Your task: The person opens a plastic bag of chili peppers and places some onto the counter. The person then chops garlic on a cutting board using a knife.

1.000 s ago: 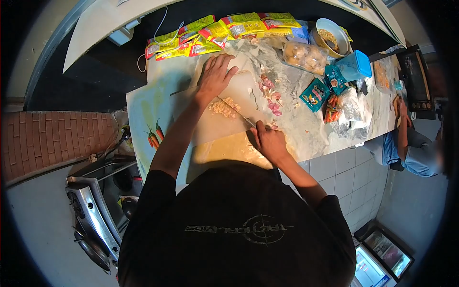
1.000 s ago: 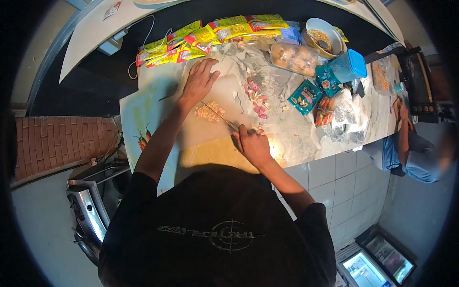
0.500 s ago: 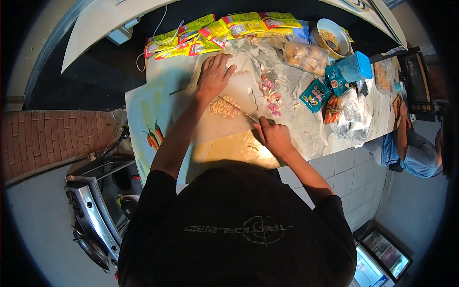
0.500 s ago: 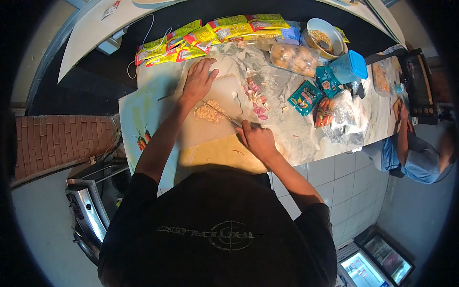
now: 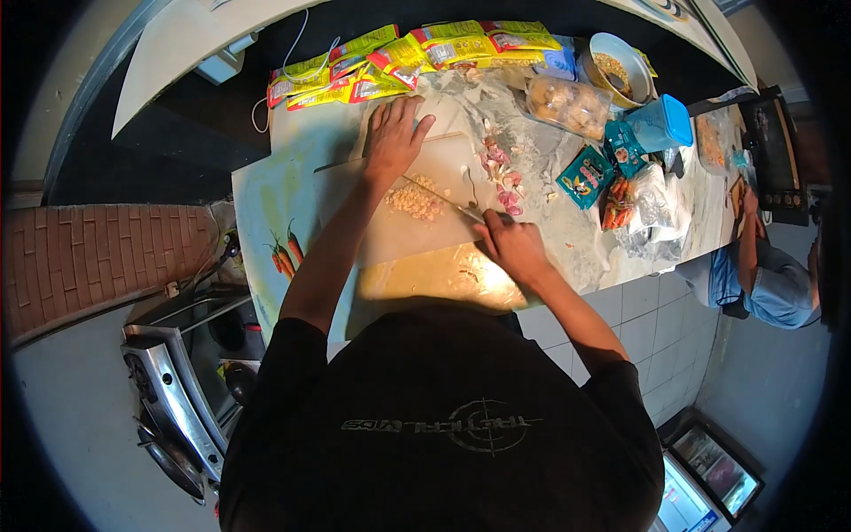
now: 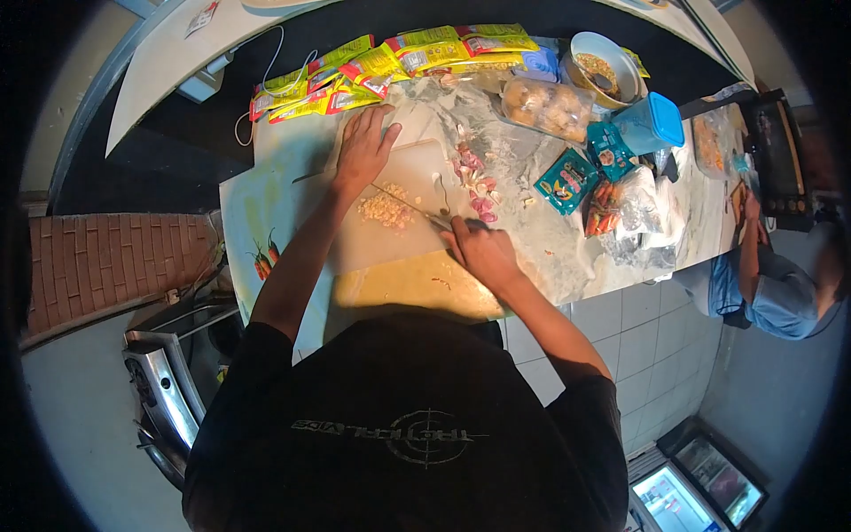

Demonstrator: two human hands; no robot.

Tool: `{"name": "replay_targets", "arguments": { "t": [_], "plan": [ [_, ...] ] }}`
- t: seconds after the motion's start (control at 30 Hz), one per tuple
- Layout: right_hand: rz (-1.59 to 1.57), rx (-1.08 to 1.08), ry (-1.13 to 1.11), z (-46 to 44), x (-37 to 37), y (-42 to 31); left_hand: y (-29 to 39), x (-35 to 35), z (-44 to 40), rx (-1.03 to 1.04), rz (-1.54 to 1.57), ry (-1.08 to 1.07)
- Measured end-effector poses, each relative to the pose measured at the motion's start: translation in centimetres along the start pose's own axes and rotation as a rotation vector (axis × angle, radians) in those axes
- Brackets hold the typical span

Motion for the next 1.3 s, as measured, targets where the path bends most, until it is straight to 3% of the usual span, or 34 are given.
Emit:
{"name": "replay_targets", "arguments": {
  "t": [0.37,0.43,0.57,0.63,0.87,0.97,1.03,1.3],
  "plan": [
    [0.037,-0.067,-0.006,-2.1,1.0,2.1,-1.0,1.4,-0.2,-0.057,-0.035,-0.023],
    [0.058,-0.028,-0.101,-2.1,1.7,2.5,-0.7,1.0,-0.3,-0.034,-0.010,0.018],
    [0.059,-0.015,-0.093,-1.7,1.7,1.7,-0.7,0.6,0.1,-0.030,-0.040,0.012],
    [0.055,-0.051,0.028,-1.3,1.9,1.4,-0.5,1.0,0.1,-0.016,-0.060,-0.007],
    [0.087,0.019,-0.100,-1.5,1.0,0.8,-0.7,0.9,-0.1,-0.011,-0.032,-0.008],
    [0.057,0.022,-0.097,-0.9,1.7,0.5,-0.6,1.0,0.0,-0.020,0.003,-0.029],
    [0.027,-0.006,0.025,-0.6,2.0,0.3,-0.8,1.4,0.1,-0.042,-0.011,-0.044],
    [0.039,0.028,-0.041,-1.2,-0.4,-1.0,-0.9,0.3,0.0,-0.012,-0.004,0.001]
  ]
}}
Point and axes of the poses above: each hand's wrist, its own z-axis away from the middle knuckle, its own x-axis out of the palm, y = z × x, the point moved 9 cm from there along -z, towards the middle knuckle, and after that the axes turned 5 degrees about y, right-handed, at the moved point
